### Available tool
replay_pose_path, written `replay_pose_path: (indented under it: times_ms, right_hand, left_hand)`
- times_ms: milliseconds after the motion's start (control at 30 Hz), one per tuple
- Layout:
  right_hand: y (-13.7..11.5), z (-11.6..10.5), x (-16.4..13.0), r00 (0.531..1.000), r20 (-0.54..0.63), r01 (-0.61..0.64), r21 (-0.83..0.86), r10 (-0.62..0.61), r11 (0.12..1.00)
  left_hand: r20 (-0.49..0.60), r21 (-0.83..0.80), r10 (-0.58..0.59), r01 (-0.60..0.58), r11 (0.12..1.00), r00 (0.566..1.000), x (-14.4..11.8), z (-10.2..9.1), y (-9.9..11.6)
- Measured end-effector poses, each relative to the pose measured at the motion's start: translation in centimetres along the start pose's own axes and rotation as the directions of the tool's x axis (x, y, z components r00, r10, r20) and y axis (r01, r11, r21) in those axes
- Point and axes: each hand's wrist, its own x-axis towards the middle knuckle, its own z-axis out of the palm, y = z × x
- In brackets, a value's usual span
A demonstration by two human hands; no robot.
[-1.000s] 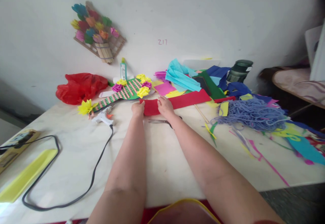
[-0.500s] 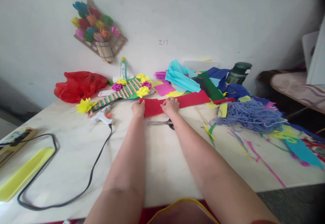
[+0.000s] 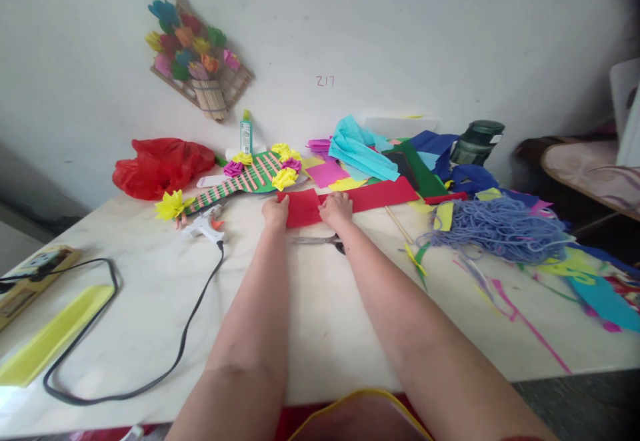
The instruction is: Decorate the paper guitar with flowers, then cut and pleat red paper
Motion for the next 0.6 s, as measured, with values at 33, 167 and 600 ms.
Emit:
replay_pose_path:
  times_ms: [33,167,600]
  right_hand:
    - [-0.01,-0.01,0.0,1.0,-0.001,0.001,0.001,-0.001,1.0]
    - [-0.03,0.04,0.0,1.0,-0.006,0.007,0.004,-0.007,1.0]
    - [-0.1,-0.01,0.08,1.0,0.008,-0.001,0.013,0.001,1.0]
  left_hand:
    - [0.0,0.006,0.001,-0.001,1.0,1.0,-0.03,-0.01,0.03]
    - [0.007,-0.006,-0.002,0.002,1.0,1.0,-0.1,-0.04,0.1]
    - [0.019,-0.071,-0.031,0.032,0.997,0.999,0.44,-0.03,-0.06]
